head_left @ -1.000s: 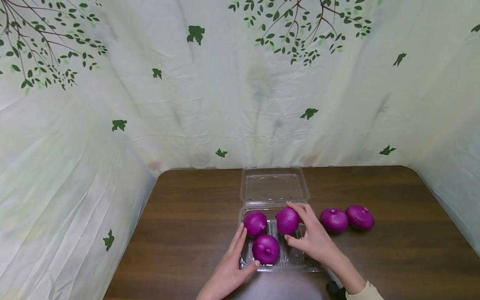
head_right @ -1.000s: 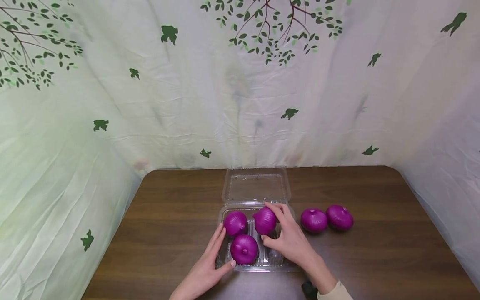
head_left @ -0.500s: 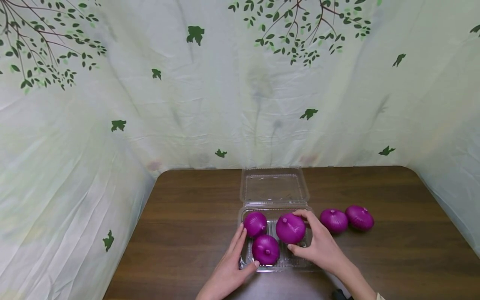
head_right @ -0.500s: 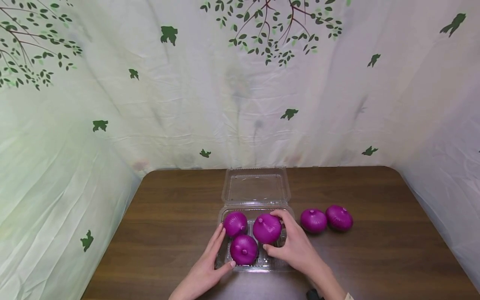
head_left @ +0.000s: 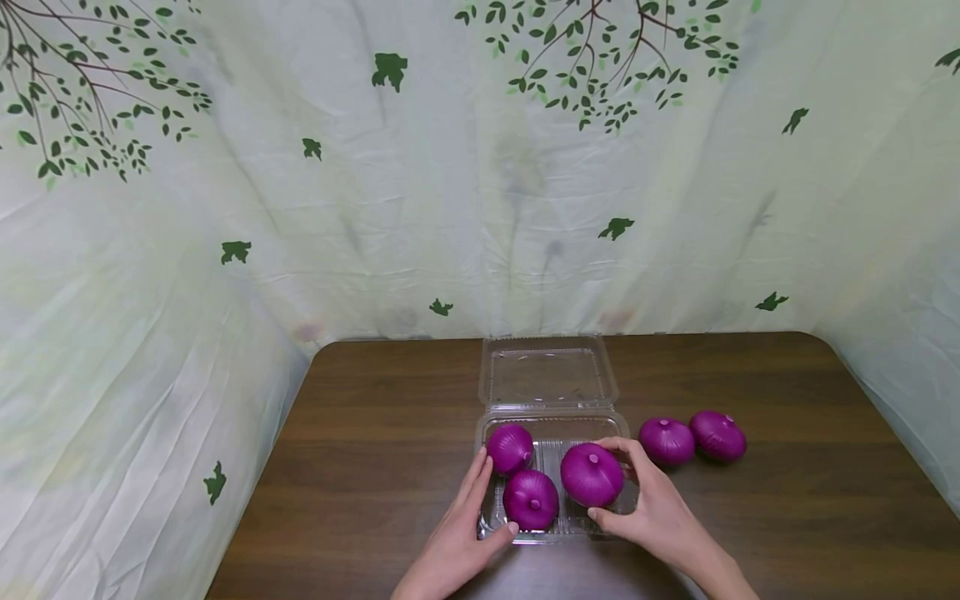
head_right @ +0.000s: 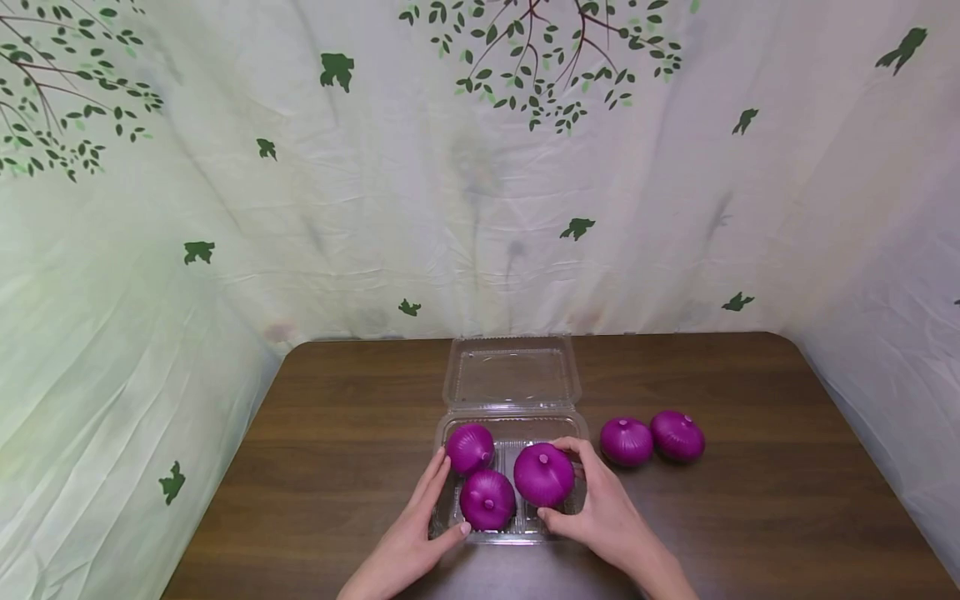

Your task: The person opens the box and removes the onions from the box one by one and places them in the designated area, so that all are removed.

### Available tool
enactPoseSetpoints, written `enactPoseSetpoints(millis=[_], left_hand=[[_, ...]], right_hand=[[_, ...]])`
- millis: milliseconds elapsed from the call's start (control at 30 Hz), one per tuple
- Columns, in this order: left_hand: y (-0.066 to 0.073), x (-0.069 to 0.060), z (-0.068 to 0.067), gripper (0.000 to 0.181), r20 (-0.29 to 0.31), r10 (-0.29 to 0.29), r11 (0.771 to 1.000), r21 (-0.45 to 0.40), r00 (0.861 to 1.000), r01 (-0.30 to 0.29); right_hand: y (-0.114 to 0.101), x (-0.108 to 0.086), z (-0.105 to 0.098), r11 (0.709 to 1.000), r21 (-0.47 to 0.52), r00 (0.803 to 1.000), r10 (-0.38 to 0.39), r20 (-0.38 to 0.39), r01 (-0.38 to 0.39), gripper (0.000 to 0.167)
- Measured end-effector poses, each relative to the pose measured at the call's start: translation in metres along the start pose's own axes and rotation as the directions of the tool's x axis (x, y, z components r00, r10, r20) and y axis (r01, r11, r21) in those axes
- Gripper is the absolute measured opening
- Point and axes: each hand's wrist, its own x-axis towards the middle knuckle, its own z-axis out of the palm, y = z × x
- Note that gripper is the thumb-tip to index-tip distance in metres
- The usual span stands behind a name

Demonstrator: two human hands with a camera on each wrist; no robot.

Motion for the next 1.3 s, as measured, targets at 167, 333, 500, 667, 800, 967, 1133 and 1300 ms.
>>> enactPoseSetpoints(millis=[167,333,500,667,800,967,1133,1300], left_hand=[[0.000,0.000,0.000,0.090,0.003,-0.004,1.000,-0.003,1.000,0.004],[0.000,0.000,0.001,0.090,0.003,-0.005,1.000,-0.007,1.000,0.005],[-0.001,0.001,0.001,0.090,0.005,0.011,1.000,-0.008,1.000,-0.011],[-0.002,0.002,0.002,0.090,0.008,0.011,1.000,-0.014,1.000,-0.011],[-0.003,0.002,0.002,0.090,0.009,0.000,1.000,-0.009,1.000,0.000],[-0.003,0.002,0.002,0.091,0.008,0.000,1.000,0.006,1.000,0.000],[-0.004,0.002,0.002,0.091,0.011,-0.007,1.000,0.007,1.000,0.007],[-0.003,0.001,0.002,0.091,0.007,-0.009,1.000,-0.002,1.000,0.009]], right_hand=[[0.000,-0.003,-0.002,1.000,-0.009,1.000,0.001,0.017,-0.001,0.084],[0.000,-0.006,-0.006,0.999,-0.047,0.999,-0.004,0.053,0.006,0.084],[0.002,-0.011,-0.009,0.998,-0.063,0.998,-0.024,0.050,0.027,0.084],[0.004,-0.016,-0.009,0.999,-0.038,0.999,0.013,0.053,-0.011,0.082],[0.004,-0.017,-0.008,1.000,-0.017,0.997,0.026,0.078,-0.025,0.078],[0.001,-0.017,-0.009,1.000,-0.029,0.997,0.004,0.072,-0.002,0.078],[-0.001,-0.018,-0.013,0.998,-0.061,0.998,-0.003,0.061,0.007,0.078],[-0.001,-0.020,-0.018,0.998,-0.060,0.999,-0.006,0.032,0.008,0.082]])
